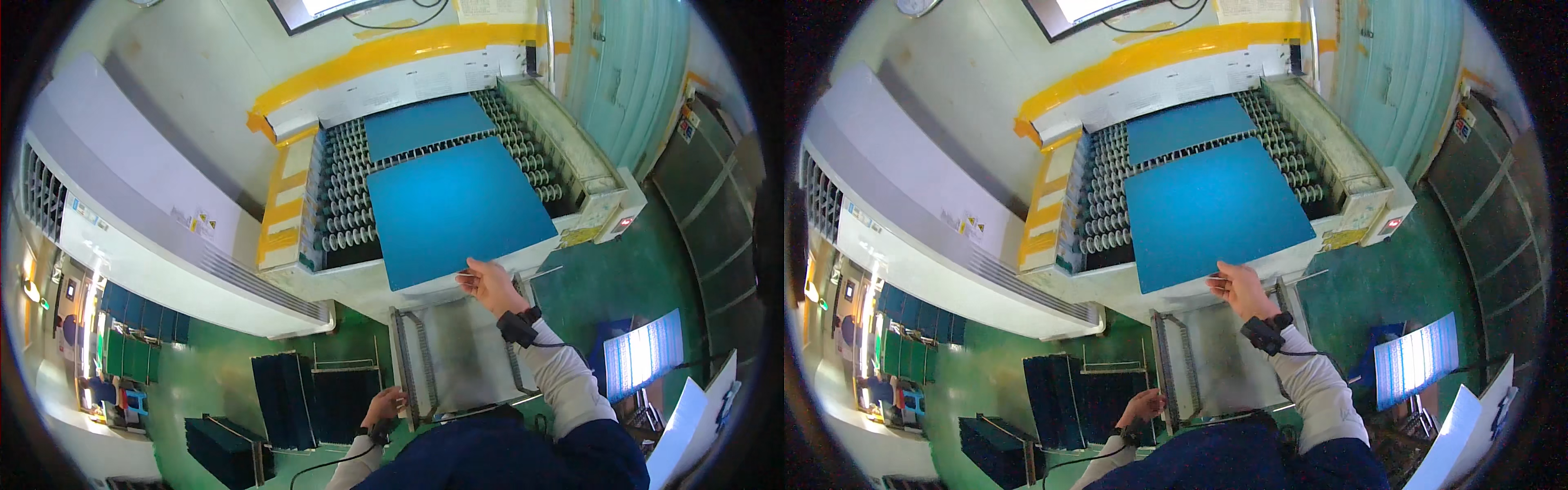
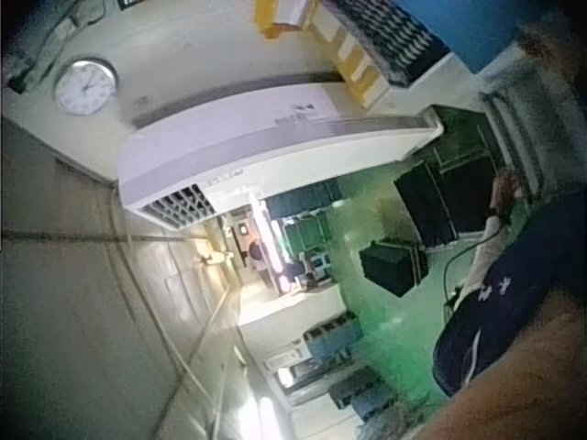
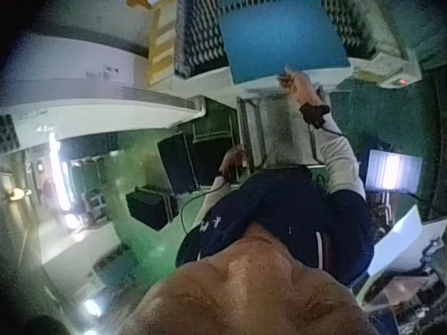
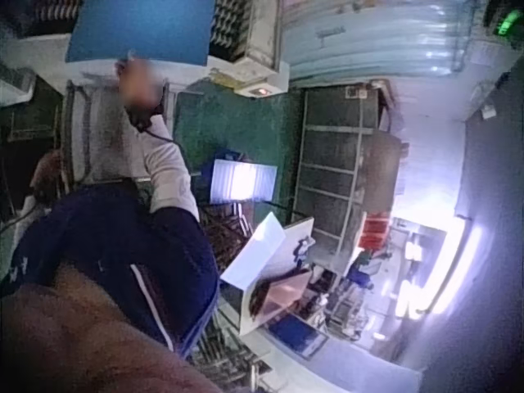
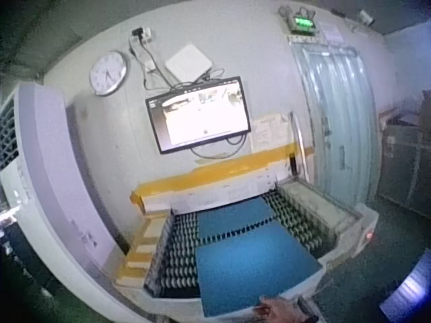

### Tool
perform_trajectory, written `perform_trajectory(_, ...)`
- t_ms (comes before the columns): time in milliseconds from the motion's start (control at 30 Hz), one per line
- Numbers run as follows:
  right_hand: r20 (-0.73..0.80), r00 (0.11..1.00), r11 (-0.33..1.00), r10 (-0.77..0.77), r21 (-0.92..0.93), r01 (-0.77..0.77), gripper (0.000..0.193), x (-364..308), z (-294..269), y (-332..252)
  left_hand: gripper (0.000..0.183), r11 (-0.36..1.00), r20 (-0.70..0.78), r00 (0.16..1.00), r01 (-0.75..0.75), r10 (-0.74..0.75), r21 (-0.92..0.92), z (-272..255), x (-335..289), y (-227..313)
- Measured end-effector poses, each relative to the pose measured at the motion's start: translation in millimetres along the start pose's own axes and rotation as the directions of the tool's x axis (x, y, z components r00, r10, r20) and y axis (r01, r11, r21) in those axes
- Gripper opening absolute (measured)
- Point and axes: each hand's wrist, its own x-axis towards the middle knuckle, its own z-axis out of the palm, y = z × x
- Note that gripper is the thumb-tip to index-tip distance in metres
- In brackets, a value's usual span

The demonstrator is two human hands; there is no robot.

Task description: Loading blue metal panels from a machine into a drying or storage rack.

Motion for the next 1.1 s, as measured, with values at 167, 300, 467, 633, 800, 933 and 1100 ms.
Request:
perform_trajectory(167,-0.009,1.0,1.0,-0.008,0.001,0.008,0.018,3,4,1,0.027,0.987,0.057,0.994,0.104,-0.098,-0.12,-13,19,1)
perform_trajectory(300,-0.01,0.999,0.999,-0.033,-0.03,0.032,0.018,6,9,0,0.023,0.974,0.019,0.982,0.191,-0.19,-0.125,-20,32,-4)
perform_trajectory(467,-0.001,1.0,1.0,-0.023,-0.017,0.023,0.017,8,9,-1,0.026,0.949,0.079,0.988,0.151,-0.134,-0.277,-26,32,-1)
perform_trajectory(633,0.098,0.995,0.994,0.014,-0.112,-0.003,0.022,-6,-1,1,0.031,0.968,0.161,0.98,0.153,-0.121,-0.2,-16,33,7)
perform_trajectory(800,0.092,0.989,0.984,0.119,-0.147,-0.104,0.022,-23,-51,45,0.025,0.985,-0.024,0.985,0.17,-0.171,-0.027,-6,33,8)
perform_trajectory(933,-0.071,0.957,0.935,0.282,-0.202,-0.291,0.021,-54,-155,89,0.033,0.982,0.084,0.983,0.171,-0.164,-0.082,-26,57,-10)
perform_trajectory(1100,0.219,0.973,0.128,0.067,-0.969,0.209,0.018,-114,-310,143,0.036,0.78,0.038,0.999,-0.033,0.011,0.625,8,39,21)
